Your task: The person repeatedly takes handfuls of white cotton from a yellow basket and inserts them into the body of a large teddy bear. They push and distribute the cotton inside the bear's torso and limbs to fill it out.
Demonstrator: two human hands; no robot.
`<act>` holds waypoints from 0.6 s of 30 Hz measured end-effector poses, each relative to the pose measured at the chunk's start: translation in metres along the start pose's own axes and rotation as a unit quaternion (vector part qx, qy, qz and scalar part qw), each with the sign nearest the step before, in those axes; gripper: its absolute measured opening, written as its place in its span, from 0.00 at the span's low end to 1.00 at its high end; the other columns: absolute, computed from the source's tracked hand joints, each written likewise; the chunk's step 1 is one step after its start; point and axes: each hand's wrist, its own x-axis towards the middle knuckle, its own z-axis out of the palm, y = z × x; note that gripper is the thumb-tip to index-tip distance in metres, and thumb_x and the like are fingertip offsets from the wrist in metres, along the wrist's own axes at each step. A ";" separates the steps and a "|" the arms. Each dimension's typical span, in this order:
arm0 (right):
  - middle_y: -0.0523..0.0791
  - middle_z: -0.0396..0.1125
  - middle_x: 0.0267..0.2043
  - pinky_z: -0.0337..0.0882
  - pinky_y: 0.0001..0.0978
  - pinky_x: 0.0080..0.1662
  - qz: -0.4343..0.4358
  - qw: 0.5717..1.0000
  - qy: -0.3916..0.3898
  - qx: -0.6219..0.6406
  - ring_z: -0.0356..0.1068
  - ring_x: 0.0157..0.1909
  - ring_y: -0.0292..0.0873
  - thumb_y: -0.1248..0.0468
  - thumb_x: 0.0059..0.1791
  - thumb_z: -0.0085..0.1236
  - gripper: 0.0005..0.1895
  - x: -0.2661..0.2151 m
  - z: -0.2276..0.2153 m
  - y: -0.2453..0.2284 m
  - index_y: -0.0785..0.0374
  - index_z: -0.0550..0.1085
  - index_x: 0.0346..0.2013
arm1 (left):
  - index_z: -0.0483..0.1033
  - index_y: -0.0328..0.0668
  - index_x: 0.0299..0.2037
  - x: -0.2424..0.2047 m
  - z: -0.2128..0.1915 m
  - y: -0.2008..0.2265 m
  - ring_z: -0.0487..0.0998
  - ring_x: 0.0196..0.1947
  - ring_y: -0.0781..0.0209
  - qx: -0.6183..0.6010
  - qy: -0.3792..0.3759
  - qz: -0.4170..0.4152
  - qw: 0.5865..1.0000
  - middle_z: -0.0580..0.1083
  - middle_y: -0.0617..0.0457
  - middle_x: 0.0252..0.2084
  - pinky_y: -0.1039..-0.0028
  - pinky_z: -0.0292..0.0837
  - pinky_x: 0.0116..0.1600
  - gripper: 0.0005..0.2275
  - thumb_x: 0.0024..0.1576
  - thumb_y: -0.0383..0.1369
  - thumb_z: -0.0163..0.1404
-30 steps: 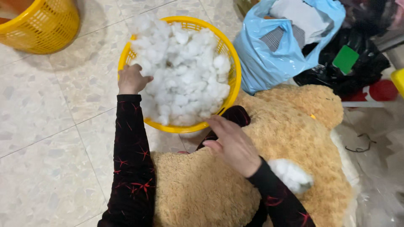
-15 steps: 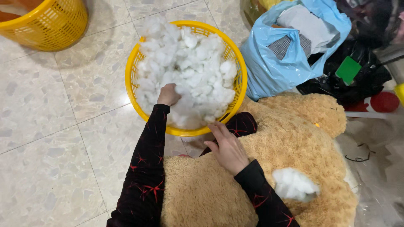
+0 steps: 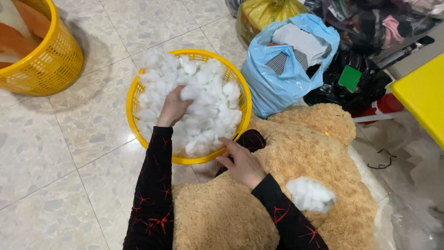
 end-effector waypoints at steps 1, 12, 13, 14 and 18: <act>0.51 0.67 0.55 0.75 0.37 0.51 -0.017 0.997 0.019 0.069 0.73 0.51 0.45 0.61 0.49 0.60 0.35 0.004 -0.001 0.004 0.58 0.59 0.70 | 0.74 0.37 0.59 -0.002 0.001 0.008 0.82 0.49 0.52 -0.035 -0.019 0.008 0.999 0.80 0.45 0.49 0.66 0.76 0.53 0.22 0.53 0.27 0.60; 0.51 0.43 0.77 0.74 0.38 0.54 -0.101 0.884 0.135 0.437 0.66 0.63 0.51 0.65 0.52 0.54 0.47 0.022 -0.077 0.003 0.48 0.37 0.77 | 0.63 0.41 0.66 -0.036 0.018 0.143 0.75 0.49 0.67 -0.337 -0.216 0.028 0.916 0.74 0.54 0.51 0.78 0.74 0.52 0.25 0.57 0.22 0.54; 0.53 0.47 0.75 0.71 0.39 0.57 -0.155 0.922 0.185 0.303 0.65 0.65 0.53 0.66 0.50 0.59 0.48 0.014 -0.084 -0.004 0.52 0.42 0.77 | 0.61 0.41 0.66 -0.041 0.028 0.157 0.75 0.51 0.67 -0.316 -0.215 0.049 0.923 0.73 0.53 0.52 0.78 0.74 0.53 0.26 0.57 0.21 0.54; 0.55 0.51 0.72 0.69 0.40 0.60 -0.197 0.939 0.231 0.164 0.63 0.66 0.56 0.68 0.47 0.64 0.48 0.000 -0.089 -0.009 0.56 0.47 0.76 | 0.61 0.40 0.66 -0.049 0.038 0.169 0.74 0.52 0.67 -0.325 -0.248 0.066 0.910 0.71 0.52 0.53 0.77 0.73 0.53 0.26 0.56 0.21 0.53; 0.53 0.61 0.65 0.80 0.27 0.54 -0.171 0.938 0.302 0.004 0.72 0.59 0.49 0.72 0.48 0.61 0.34 -0.059 -0.121 -0.004 0.58 0.66 0.70 | 0.60 0.37 0.68 -0.079 0.077 0.212 0.71 0.52 0.64 -0.342 -0.390 0.098 0.849 0.69 0.49 0.55 0.75 0.69 0.53 0.25 0.60 0.25 0.49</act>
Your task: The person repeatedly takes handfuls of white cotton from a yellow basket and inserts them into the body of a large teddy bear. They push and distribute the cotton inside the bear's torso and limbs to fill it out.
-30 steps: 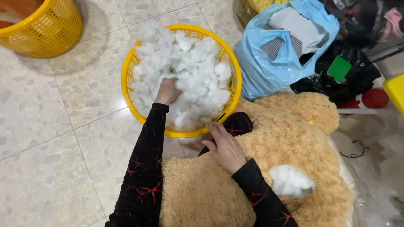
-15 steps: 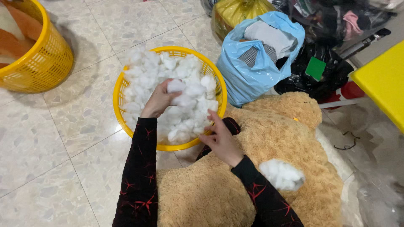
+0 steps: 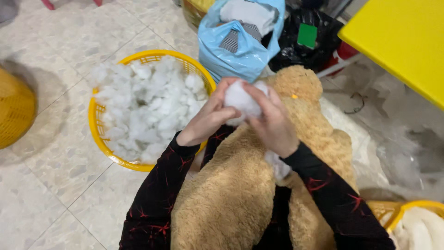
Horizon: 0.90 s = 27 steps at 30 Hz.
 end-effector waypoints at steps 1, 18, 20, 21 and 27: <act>0.51 0.65 0.64 0.77 0.28 0.50 0.054 0.997 0.016 -0.046 0.73 0.54 0.47 0.73 0.48 0.59 0.32 -0.014 -0.019 0.001 0.59 0.69 0.68 | 0.60 0.37 0.69 0.007 0.015 0.001 0.71 0.52 0.63 -0.008 -0.039 -0.008 0.999 0.70 0.48 0.55 0.74 0.68 0.52 0.24 0.62 0.27 0.48; 0.56 0.64 0.66 0.62 0.44 0.63 -0.047 0.862 -0.162 -0.479 0.62 0.68 0.53 0.61 0.48 0.60 0.21 -0.228 -0.020 0.108 0.69 0.70 0.53 | 0.74 0.31 0.49 -0.030 0.137 -0.108 0.69 0.54 0.49 0.731 -0.245 0.201 0.604 0.70 0.44 0.52 0.62 0.68 0.61 0.12 0.59 0.31 0.53; 0.56 0.62 0.67 0.57 0.45 0.69 -0.041 0.854 -0.243 -0.458 0.58 0.71 0.54 0.57 0.47 0.57 0.26 -0.230 -0.013 0.100 0.69 0.70 0.54 | 0.72 0.27 0.53 -0.049 0.135 -0.111 0.68 0.57 0.48 0.745 -0.296 0.092 0.591 0.70 0.42 0.54 0.63 0.66 0.65 0.17 0.59 0.34 0.51; 0.57 0.61 0.67 0.55 0.45 0.69 -0.009 0.857 -0.256 -0.447 0.57 0.71 0.54 0.54 0.47 0.55 0.29 -0.228 -0.011 0.097 0.71 0.69 0.56 | 0.70 0.25 0.57 -0.056 0.134 -0.113 0.68 0.59 0.47 0.704 -0.312 0.008 0.638 0.69 0.39 0.57 0.63 0.65 0.66 0.21 0.58 0.35 0.50; 0.56 0.57 0.70 0.46 0.48 0.70 0.162 0.786 -0.280 -0.527 0.53 0.73 0.55 0.41 0.50 0.44 0.40 -0.198 -0.014 0.089 0.71 0.65 0.64 | 0.56 0.27 0.68 -0.046 0.157 -0.132 0.49 0.74 0.38 0.749 -0.321 -0.062 0.576 0.52 0.34 0.74 0.51 0.39 0.72 0.33 0.60 0.48 0.38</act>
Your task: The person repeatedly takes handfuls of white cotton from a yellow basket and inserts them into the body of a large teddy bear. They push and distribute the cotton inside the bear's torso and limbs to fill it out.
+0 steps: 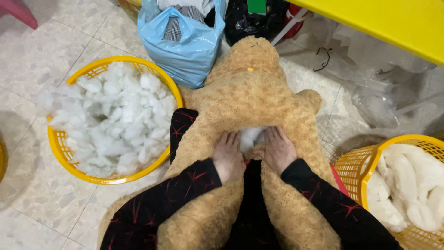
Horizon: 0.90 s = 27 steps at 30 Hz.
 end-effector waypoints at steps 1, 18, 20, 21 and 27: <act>0.56 0.58 0.70 0.46 0.47 0.70 0.002 0.999 -0.012 -0.032 0.53 0.72 0.54 0.40 0.51 0.43 0.41 0.005 -0.005 0.000 0.72 0.64 0.65 | 0.56 0.31 0.69 0.009 -0.002 0.000 0.47 0.74 0.40 0.050 -0.001 -0.031 0.998 0.50 0.36 0.77 0.50 0.37 0.72 0.31 0.61 0.48 0.34; 0.56 0.45 0.77 0.39 0.76 0.67 0.091 0.990 0.046 0.097 0.42 0.77 0.58 0.50 0.40 0.65 0.57 0.090 -0.061 0.041 0.54 0.46 0.77 | 0.75 0.34 0.45 -0.035 -0.026 -0.166 0.69 0.54 0.42 -0.261 0.559 -0.199 0.761 0.68 0.39 0.54 0.57 0.71 0.57 0.14 0.50 0.30 0.58; 0.51 0.39 0.78 0.36 0.75 0.68 0.022 0.993 -0.101 0.065 0.37 0.77 0.52 0.49 0.41 0.66 0.59 0.086 -0.087 0.050 0.49 0.40 0.78 | 0.79 0.40 0.46 -0.055 0.018 -0.226 0.70 0.53 0.42 -0.272 0.502 -0.331 0.751 0.70 0.43 0.54 0.57 0.73 0.53 0.14 0.49 0.29 0.59; 0.47 0.38 0.80 0.37 0.71 0.69 -0.013 0.987 -0.151 0.045 0.36 0.77 0.49 0.48 0.41 0.66 0.60 0.079 -0.102 0.055 0.45 0.39 0.78 | 0.80 0.40 0.43 -0.067 0.048 -0.246 0.69 0.52 0.41 -0.242 0.474 -0.385 0.754 0.70 0.42 0.51 0.55 0.71 0.49 0.13 0.47 0.29 0.58; 0.55 0.66 0.63 0.68 0.54 0.61 -0.233 0.927 0.135 0.261 0.68 0.61 0.55 0.57 0.49 0.57 0.32 0.106 -0.152 -0.036 0.64 0.65 0.66 | 0.81 0.45 0.38 -0.066 0.225 -0.271 0.67 0.52 0.42 -0.133 0.298 -0.543 0.774 0.69 0.44 0.48 0.55 0.68 0.46 0.09 0.47 0.26 0.54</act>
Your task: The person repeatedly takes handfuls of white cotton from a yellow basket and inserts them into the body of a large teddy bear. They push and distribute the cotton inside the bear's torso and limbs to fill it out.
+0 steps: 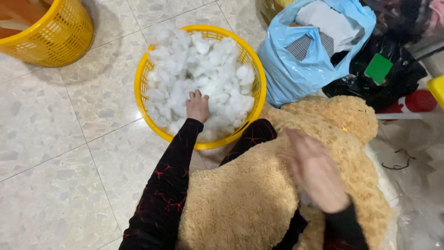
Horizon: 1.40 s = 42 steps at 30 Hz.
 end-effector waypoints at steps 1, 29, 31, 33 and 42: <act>0.53 0.69 0.60 0.71 0.50 0.60 -0.009 0.996 0.014 0.084 0.71 0.58 0.54 0.57 0.51 0.56 0.29 0.016 0.023 -0.017 0.65 0.68 0.65 | 0.81 0.45 0.40 -0.011 0.023 -0.002 0.67 0.51 0.43 0.013 0.025 0.018 0.999 0.69 0.45 0.47 0.55 0.68 0.47 0.11 0.47 0.26 0.54; 0.46 0.68 0.43 0.67 0.26 0.38 0.184 0.921 0.315 0.135 0.68 0.39 0.39 0.79 0.47 0.55 0.15 -0.133 0.025 0.032 0.65 0.80 0.44 | 0.65 0.35 0.54 -0.080 -0.248 0.239 0.74 0.54 0.51 -0.539 -0.334 0.277 0.722 0.68 0.45 0.51 0.64 0.70 0.59 0.19 0.57 0.32 0.56; 0.47 0.68 0.42 0.70 0.30 0.39 0.158 0.945 0.283 0.037 0.70 0.39 0.42 0.77 0.46 0.59 0.12 -0.152 0.048 0.030 0.65 0.80 0.42 | 0.67 0.35 0.53 -0.098 -0.241 0.243 0.72 0.55 0.48 -0.477 -0.303 0.334 0.755 0.66 0.45 0.53 0.62 0.70 0.59 0.17 0.54 0.28 0.54; 0.48 0.68 0.41 0.72 0.37 0.45 0.075 0.967 0.216 -0.110 0.70 0.45 0.45 0.72 0.49 0.65 0.06 -0.160 0.069 0.031 0.67 0.80 0.40 | 0.70 0.35 0.51 -0.113 -0.228 0.247 0.71 0.56 0.46 -0.428 -0.259 0.408 0.763 0.67 0.45 0.53 0.61 0.70 0.60 0.16 0.52 0.26 0.53; 0.56 0.67 0.57 0.61 0.52 0.60 0.047 0.968 0.091 -0.230 0.62 0.62 0.55 0.61 0.39 0.59 0.18 -0.157 0.104 0.028 0.70 0.78 0.38 | 0.77 0.30 0.45 -0.144 -0.197 0.244 0.71 0.55 0.49 -0.194 -0.076 0.608 0.766 0.73 0.43 0.49 0.62 0.68 0.63 0.16 0.51 0.34 0.54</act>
